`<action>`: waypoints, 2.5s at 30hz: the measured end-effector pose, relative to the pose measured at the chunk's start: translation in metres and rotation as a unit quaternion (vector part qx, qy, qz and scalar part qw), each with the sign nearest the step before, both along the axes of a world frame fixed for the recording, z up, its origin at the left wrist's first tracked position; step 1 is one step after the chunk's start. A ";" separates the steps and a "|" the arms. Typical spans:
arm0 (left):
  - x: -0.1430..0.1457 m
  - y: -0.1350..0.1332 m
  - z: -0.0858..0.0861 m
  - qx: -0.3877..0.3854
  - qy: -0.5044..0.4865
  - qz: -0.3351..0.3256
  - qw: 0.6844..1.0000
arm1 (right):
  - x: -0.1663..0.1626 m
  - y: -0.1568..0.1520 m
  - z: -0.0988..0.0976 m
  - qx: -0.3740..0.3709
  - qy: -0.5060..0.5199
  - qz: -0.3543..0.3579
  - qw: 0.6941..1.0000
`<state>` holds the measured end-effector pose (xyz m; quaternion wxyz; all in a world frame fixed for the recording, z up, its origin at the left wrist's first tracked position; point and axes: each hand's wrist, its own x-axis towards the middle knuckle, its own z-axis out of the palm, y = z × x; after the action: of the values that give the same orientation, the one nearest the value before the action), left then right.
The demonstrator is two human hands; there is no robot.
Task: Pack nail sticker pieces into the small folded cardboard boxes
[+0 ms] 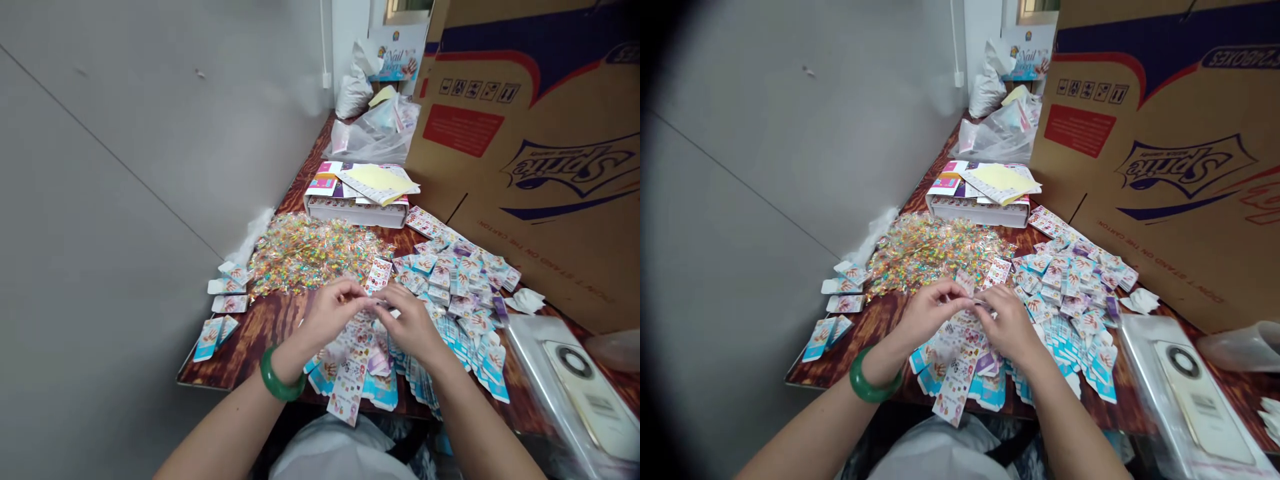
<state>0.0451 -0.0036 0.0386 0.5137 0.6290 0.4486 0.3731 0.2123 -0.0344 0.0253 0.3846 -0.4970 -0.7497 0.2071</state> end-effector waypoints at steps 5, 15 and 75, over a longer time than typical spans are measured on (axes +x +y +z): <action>-0.024 -0.002 0.006 0.051 0.051 -0.080 0.994 | 0.002 0.010 0.017 -0.133 0.205 -0.032 0.969; -0.036 0.000 -0.021 -0.090 -0.030 0.025 0.995 | -0.038 0.010 -0.006 0.109 -0.052 -0.046 0.992; -0.108 0.019 -0.100 0.028 0.313 0.204 0.927 | -0.052 0.006 -0.055 -0.377 0.466 -0.125 0.790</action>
<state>-0.0629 0.0152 -0.0613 0.2418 0.6228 0.6948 0.2664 0.1603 -0.0281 -0.0301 0.4918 -0.5353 -0.2731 0.6301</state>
